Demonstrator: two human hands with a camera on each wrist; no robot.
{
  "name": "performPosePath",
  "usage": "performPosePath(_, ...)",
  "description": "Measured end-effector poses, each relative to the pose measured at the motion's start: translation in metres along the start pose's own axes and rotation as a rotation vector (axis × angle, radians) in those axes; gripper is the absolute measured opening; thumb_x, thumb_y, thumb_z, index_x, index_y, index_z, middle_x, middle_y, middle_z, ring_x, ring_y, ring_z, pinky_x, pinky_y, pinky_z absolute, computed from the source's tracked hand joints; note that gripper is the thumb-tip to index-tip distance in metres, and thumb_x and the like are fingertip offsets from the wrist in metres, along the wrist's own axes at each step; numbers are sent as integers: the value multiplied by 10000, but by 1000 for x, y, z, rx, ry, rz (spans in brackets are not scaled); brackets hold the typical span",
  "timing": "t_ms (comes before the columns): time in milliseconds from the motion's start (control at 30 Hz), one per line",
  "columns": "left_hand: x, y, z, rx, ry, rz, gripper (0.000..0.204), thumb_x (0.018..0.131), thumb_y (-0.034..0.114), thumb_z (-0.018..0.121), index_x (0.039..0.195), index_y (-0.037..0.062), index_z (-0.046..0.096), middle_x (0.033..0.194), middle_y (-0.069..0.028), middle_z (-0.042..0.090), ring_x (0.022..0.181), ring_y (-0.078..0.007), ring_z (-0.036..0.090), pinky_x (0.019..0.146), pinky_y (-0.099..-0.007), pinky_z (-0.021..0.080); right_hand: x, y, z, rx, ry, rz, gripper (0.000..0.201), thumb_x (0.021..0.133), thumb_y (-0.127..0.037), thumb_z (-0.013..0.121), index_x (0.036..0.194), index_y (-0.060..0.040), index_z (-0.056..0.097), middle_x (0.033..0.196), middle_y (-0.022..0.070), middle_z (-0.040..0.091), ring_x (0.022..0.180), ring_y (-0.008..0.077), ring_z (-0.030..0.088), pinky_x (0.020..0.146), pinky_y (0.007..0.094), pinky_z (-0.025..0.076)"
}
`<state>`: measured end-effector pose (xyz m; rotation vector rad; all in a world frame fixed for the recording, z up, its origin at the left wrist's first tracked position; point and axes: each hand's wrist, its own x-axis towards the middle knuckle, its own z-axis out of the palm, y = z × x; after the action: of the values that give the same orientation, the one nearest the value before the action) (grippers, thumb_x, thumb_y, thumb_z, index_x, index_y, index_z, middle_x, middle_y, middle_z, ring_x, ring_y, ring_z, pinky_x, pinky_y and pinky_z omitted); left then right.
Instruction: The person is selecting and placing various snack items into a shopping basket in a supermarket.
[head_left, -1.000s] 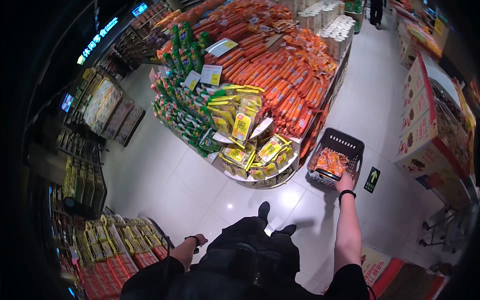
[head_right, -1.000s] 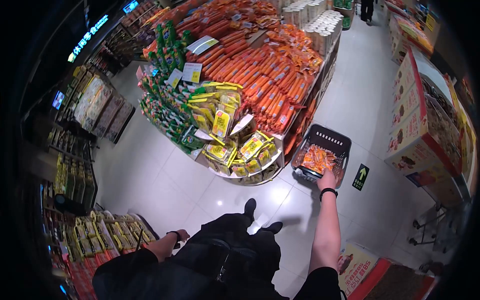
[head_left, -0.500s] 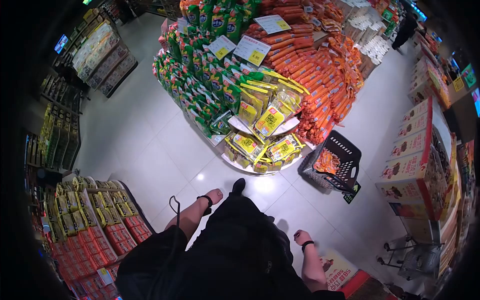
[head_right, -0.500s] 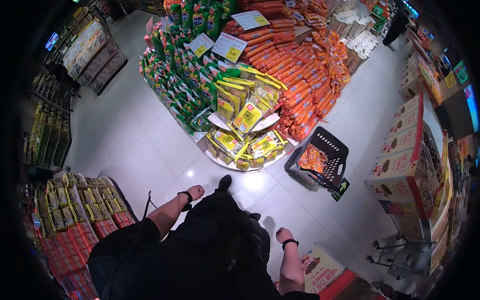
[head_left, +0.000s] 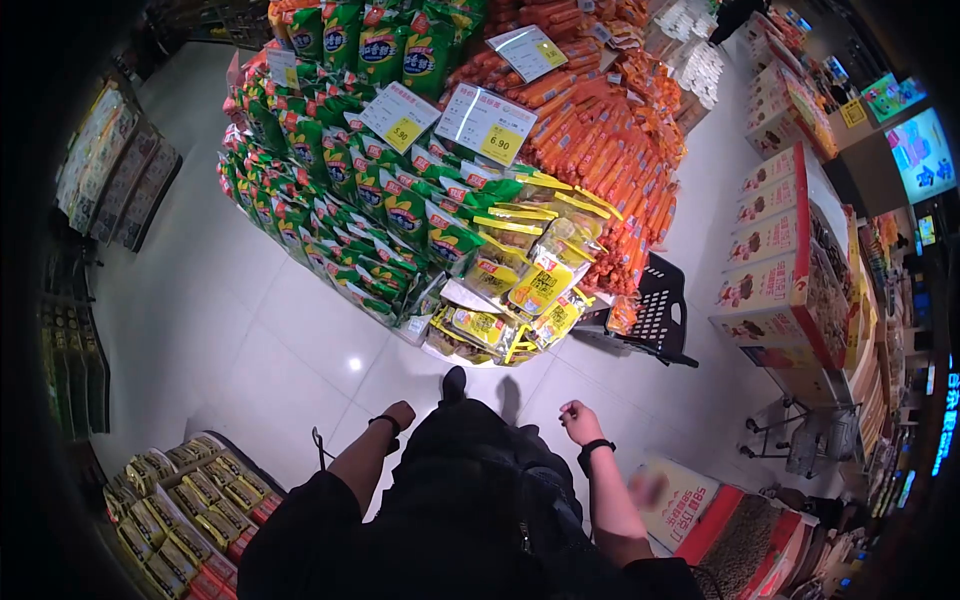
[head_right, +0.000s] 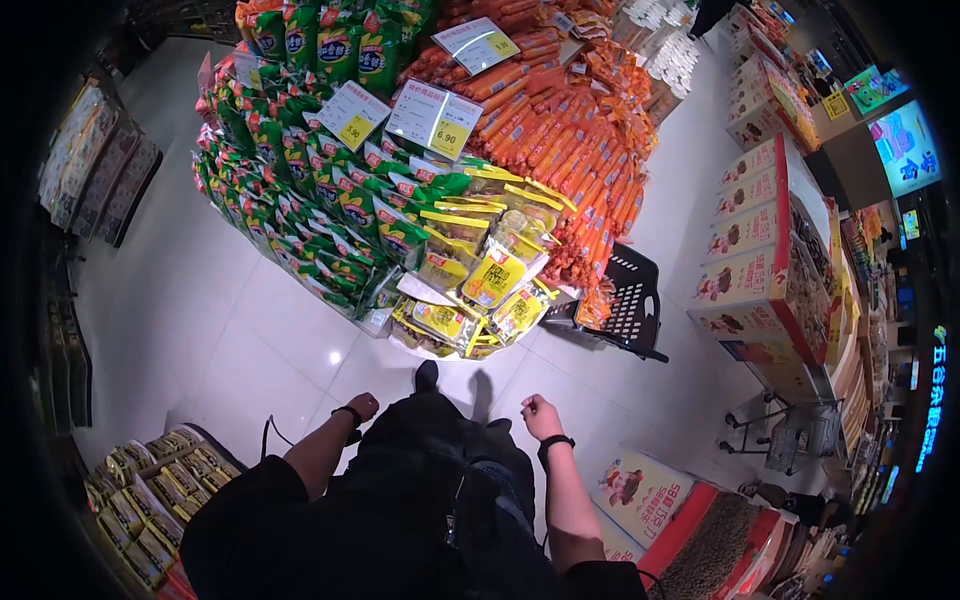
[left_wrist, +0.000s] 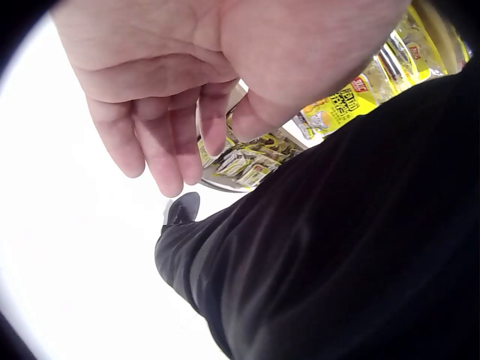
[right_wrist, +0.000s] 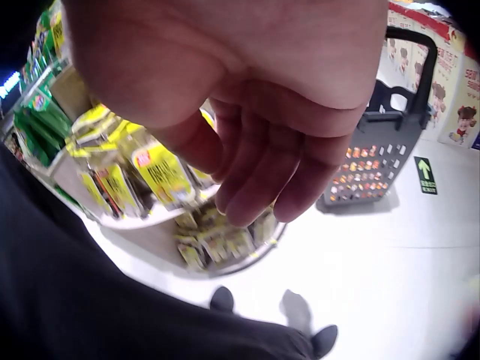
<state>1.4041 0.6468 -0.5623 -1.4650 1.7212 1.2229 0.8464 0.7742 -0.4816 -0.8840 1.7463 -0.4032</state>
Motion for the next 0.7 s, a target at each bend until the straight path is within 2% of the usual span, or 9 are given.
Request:
performPosePath(133,21,-74,8,625,20,354,200,966,229,671,994,60,774,983,-141,789,942,-315,773,886,-451,624,39,-157,-12,510,181,-96,382,1092,-252,696,1347,18,606,1135,104,701,881,206,764,778,342,625)
performPosePath(167,23,-79,6,665,-18,277,118,930,174,745,1002,87,780,1066,-128,780,1062,-315,750,946,-446,623,48,-191,-18,550,230,-133,420,1088,-272,709,1369,17,590,1158,102,687,880,199,755,771,335,623)
performPosePath(267,31,-98,3,228,-28,-20,141,881,168,802,996,91,777,1124,-118,779,1145,-307,719,973,-434,613,76,-263,-29,575,358,-210,469,1049,-263,770,1375,21,589,1170,129,701,899,225,743,790,354,616)
performPosePath(300,22,-91,-8,626,-14,187,113,929,189,756,992,96,768,1048,-100,786,1057,-302,750,910,-428,629,92,-265,-31,426,389,-241,475,1033,-250,787,1369,23,593,1173,139,711,925,240,742,806,367,612)
performPosePath(400,28,-95,-14,734,18,386,166,997,215,671,1028,66,737,966,-108,784,911,-282,777,830,-419,639,123,-259,-31,138,453,-363,498,996,-234,826,1359,19,597,1180,150,735,939,244,736,807,380,601)
performPosePath(467,22,-69,-13,75,90,52,198,984,180,636,984,52,787,1064,-172,795,1019,-346,773,901,-469,635,124,-262,-32,160,474,-484,516,989,-252,839,1365,-2,591,1183,131,745,865,190,728,742,351,595)
performPosePath(500,17,-58,-12,-257,120,-116,227,977,162,618,963,45,812,1114,-204,801,1073,-378,771,936,-494,632,109,-277,-33,230,481,-399,470,995,-232,829,1336,0,605,1163,143,747,844,200,718,744,365,583)
performPosePath(600,28,-66,8,-234,88,65,247,964,188,611,953,23,795,1136,-233,786,1110,-389,757,965,-498,621,104,-284,-34,117,530,-402,457,996,-222,825,1325,6,604,1146,160,741,832,219,711,739,366,572)
performPosePath(700,31,-53,15,-177,59,-12,269,972,174,570,981,4,779,1155,-249,776,1139,-398,743,991,-495,609,100,-293,-34,74,579,-373,444,1001,-226,820,1310,10,605,1084,156,718,838,231,709,729,371,567)
